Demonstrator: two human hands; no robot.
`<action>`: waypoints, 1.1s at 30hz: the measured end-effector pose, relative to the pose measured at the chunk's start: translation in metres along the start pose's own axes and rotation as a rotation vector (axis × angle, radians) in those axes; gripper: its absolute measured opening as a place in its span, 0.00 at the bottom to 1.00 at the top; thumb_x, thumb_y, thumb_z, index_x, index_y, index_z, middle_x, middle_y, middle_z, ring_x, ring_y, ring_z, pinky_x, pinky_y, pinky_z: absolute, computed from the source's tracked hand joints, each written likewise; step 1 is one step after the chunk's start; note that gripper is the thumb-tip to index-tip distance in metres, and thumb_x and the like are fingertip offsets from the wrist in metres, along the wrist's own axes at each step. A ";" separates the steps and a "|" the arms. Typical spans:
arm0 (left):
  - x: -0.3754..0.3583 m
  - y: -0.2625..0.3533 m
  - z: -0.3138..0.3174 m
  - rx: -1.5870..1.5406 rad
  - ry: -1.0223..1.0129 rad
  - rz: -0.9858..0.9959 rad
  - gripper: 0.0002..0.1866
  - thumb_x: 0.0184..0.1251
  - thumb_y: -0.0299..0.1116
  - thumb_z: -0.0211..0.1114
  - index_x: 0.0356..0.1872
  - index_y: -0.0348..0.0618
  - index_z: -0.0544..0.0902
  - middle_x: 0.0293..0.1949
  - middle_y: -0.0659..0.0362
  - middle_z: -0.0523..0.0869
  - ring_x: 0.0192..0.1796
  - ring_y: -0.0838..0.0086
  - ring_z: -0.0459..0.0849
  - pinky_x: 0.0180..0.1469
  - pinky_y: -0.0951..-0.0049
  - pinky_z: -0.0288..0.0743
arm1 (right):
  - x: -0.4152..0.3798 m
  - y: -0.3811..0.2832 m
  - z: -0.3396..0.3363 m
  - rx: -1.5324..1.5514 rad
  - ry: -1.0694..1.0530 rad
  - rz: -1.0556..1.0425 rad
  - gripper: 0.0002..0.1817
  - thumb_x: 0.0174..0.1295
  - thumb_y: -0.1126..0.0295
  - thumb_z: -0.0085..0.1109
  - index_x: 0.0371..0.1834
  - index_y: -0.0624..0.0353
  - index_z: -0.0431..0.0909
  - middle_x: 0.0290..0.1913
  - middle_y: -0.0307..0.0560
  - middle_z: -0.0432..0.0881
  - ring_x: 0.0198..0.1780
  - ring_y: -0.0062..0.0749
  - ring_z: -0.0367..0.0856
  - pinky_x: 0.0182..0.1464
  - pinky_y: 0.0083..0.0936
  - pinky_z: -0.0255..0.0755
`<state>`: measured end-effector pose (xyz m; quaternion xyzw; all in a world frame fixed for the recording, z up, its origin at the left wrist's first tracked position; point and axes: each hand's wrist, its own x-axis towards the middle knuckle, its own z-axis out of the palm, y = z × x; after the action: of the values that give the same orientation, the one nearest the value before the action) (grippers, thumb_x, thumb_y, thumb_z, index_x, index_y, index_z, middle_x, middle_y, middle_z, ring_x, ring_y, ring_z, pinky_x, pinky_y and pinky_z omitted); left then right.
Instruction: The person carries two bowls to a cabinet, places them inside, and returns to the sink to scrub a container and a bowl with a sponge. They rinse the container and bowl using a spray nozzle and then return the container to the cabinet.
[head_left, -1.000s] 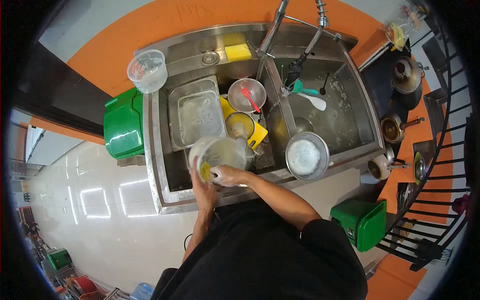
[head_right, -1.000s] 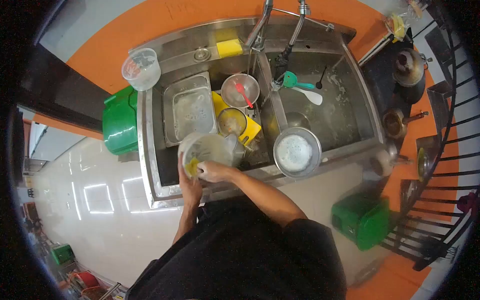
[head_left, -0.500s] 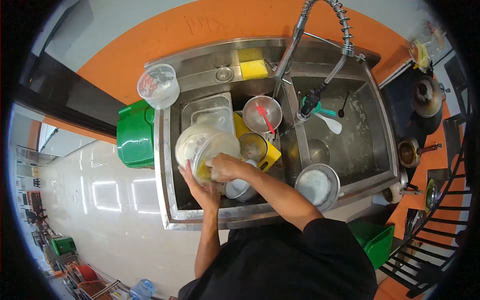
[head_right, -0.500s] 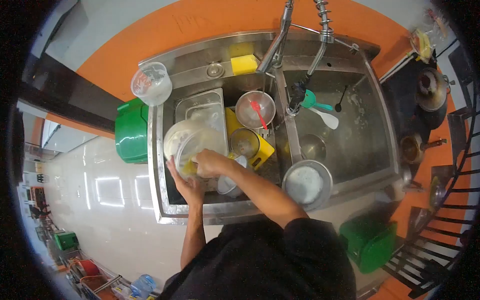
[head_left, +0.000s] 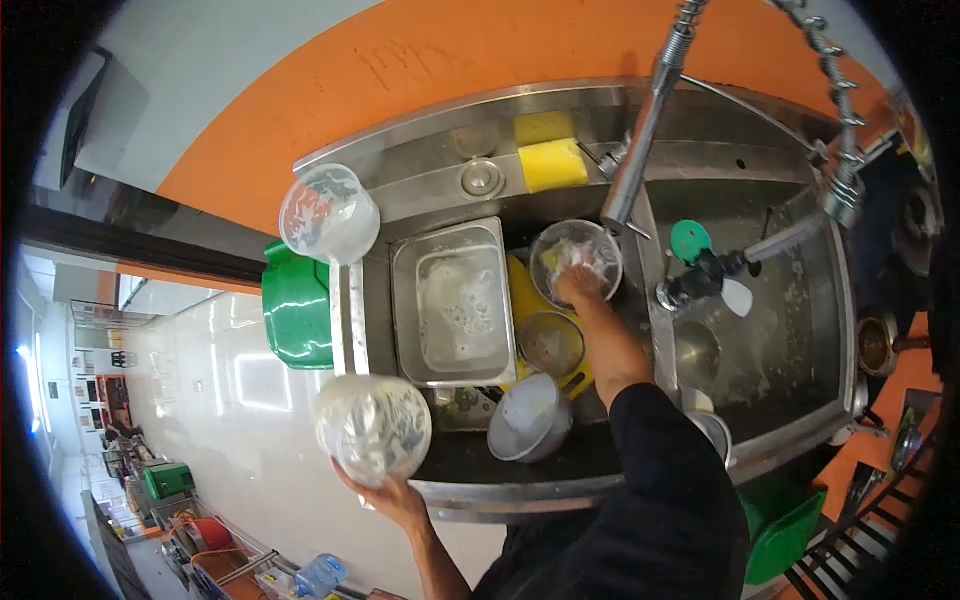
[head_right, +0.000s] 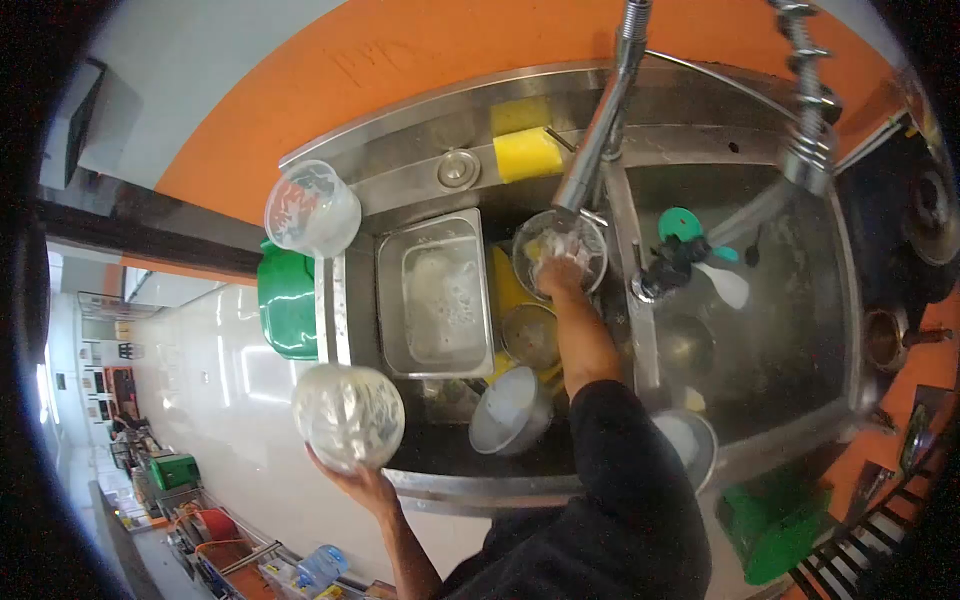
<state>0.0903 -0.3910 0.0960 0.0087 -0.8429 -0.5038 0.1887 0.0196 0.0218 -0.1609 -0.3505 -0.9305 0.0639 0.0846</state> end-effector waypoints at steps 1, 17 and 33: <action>-0.005 -0.007 -0.009 0.114 -0.028 -0.006 0.40 0.65 0.29 0.58 0.78 0.37 0.52 0.77 0.44 0.54 0.79 0.53 0.53 0.79 0.50 0.44 | 0.009 0.004 0.017 0.068 -0.360 0.097 0.25 0.69 0.60 0.44 0.69 0.48 0.73 0.67 0.56 0.75 0.70 0.46 0.71 0.73 0.49 0.55; 0.009 -0.036 -0.028 -0.034 -0.105 -0.057 0.41 0.66 0.20 0.55 0.79 0.43 0.48 0.78 0.45 0.53 0.79 0.55 0.53 0.79 0.52 0.46 | -0.035 -0.009 -0.222 1.235 0.423 0.478 0.19 0.56 0.70 0.71 0.50 0.61 0.80 0.35 0.48 0.83 0.38 0.39 0.82 0.45 0.35 0.76; 0.012 0.006 -0.021 -0.676 -0.543 -0.565 0.41 0.61 0.10 0.45 0.76 0.51 0.50 0.68 0.46 0.67 0.60 0.52 0.81 0.42 0.59 0.89 | 0.028 -0.073 -0.259 1.443 0.471 0.584 0.38 0.68 0.49 0.59 0.77 0.46 0.55 0.65 0.58 0.73 0.63 0.52 0.75 0.66 0.44 0.68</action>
<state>0.0873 -0.4083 0.1137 0.0437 -0.6163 -0.7635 -0.1880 0.0047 0.0017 0.1082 -0.4427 -0.4890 0.5918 0.4633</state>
